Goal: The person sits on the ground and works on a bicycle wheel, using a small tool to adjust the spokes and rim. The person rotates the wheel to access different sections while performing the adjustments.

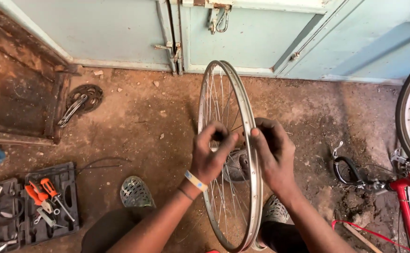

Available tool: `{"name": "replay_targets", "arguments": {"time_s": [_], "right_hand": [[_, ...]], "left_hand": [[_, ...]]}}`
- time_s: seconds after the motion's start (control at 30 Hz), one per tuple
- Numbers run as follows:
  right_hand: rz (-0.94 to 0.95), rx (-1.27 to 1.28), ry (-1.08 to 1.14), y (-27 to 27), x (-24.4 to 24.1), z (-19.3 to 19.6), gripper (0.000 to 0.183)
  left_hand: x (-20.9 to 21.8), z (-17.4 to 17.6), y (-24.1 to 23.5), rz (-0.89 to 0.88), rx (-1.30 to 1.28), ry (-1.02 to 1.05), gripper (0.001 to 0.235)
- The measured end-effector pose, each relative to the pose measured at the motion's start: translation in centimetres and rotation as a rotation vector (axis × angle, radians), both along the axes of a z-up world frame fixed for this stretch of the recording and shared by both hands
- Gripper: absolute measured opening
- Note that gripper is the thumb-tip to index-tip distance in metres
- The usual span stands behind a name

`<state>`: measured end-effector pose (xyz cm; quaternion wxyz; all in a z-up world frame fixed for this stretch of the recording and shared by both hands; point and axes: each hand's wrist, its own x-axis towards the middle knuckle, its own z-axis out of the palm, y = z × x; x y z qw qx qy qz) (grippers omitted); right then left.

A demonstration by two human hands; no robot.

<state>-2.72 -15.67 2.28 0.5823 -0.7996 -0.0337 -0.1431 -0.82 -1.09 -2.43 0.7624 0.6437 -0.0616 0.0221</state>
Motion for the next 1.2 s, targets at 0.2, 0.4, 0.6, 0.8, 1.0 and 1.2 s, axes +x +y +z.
{"name": "replay_targets", "arguments": {"time_s": [0.2, 0.4, 0.6, 0.8, 1.0, 1.2], "right_hand": [[-0.084, 0.095, 0.041, -1.6, 2.8, 0.7, 0.028], [-0.016, -0.015, 0.270, -1.3, 1.8, 4.1, 0.049], [0.117, -0.083, 0.240, 0.7, 0.5, 4.8, 0.053], [0.191, -0.122, 0.158, -0.7, 0.4, 2.0, 0.064], [0.147, 0.037, 0.127, -1.0, 1.1, 0.2, 0.050], [0.123, 0.010, 0.131, -0.5, 0.8, 0.0, 0.060]], "left_hand": [[-2.1, 0.5, -1.6, -0.367, 0.022, -0.167, 0.013], [-0.2, 0.3, -1.7, -0.290, 0.004, -0.113, 0.023], [0.1, -0.3, -2.3, -0.148, -0.052, -0.032, 0.027], [0.0, 1.0, -1.8, -0.220, -0.011, -0.082, 0.031], [0.9, 2.8, -1.4, -0.209, -0.081, -0.075, 0.014], [1.2, 2.6, -0.6, -0.306, -0.192, 0.087, 0.010]]}}
